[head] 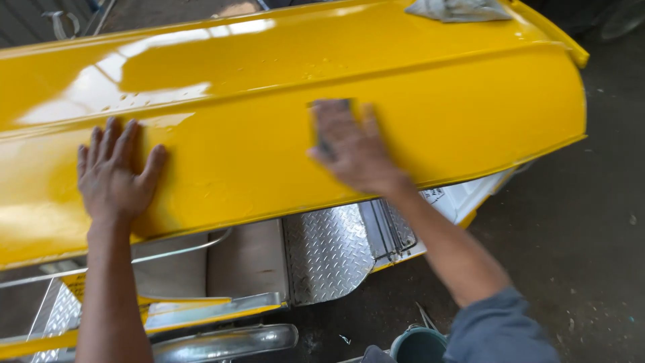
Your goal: Sand the yellow roof surface of a vehicle using a sanding block.
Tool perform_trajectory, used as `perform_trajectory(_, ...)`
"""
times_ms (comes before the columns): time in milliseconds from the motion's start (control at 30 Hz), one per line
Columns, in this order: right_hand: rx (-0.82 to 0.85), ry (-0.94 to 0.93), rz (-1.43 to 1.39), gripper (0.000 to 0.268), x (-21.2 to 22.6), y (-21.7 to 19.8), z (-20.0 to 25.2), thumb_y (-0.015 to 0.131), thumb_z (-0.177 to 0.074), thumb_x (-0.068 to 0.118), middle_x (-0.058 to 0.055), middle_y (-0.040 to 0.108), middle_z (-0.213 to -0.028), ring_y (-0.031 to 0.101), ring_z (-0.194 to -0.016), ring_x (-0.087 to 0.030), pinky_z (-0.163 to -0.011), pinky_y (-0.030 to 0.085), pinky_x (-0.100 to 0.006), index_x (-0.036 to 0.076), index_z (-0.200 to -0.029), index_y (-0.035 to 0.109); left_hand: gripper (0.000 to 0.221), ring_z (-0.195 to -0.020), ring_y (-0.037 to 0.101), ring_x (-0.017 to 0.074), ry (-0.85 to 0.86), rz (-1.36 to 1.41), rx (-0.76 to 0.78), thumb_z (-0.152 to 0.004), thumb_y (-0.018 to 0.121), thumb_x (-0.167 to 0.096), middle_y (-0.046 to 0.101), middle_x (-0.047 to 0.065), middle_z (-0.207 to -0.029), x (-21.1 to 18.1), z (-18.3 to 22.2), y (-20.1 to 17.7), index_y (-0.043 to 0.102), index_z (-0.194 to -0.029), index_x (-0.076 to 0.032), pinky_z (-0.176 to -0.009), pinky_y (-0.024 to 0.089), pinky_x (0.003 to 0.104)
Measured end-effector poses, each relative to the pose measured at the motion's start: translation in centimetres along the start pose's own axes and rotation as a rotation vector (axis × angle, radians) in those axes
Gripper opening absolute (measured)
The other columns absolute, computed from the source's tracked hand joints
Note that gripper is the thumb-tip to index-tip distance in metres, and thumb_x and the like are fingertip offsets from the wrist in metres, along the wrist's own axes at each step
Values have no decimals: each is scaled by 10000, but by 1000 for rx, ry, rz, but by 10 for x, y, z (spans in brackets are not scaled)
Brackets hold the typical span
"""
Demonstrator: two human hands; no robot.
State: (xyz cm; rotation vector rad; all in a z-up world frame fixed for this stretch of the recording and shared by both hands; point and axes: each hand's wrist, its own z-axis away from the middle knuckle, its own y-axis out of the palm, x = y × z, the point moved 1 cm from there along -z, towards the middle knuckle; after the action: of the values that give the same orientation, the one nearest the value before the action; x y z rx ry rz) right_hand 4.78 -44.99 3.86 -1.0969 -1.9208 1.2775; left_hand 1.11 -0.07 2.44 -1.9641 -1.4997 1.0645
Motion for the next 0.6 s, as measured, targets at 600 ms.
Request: perform_trajectory(600, 18, 208, 13, 882, -23, -24, -8, 287, -986, 697, -93, 119, -1713, 75, -1577, -297, -1195, -17, -694, 132, -1652, 160, 741, -1552, 228, 348, -53, -3, 41, -1003, 409, -667, 327, 145, -1664, -2, -5, 7, 459, -1571, -194, -1253, 82, 492)
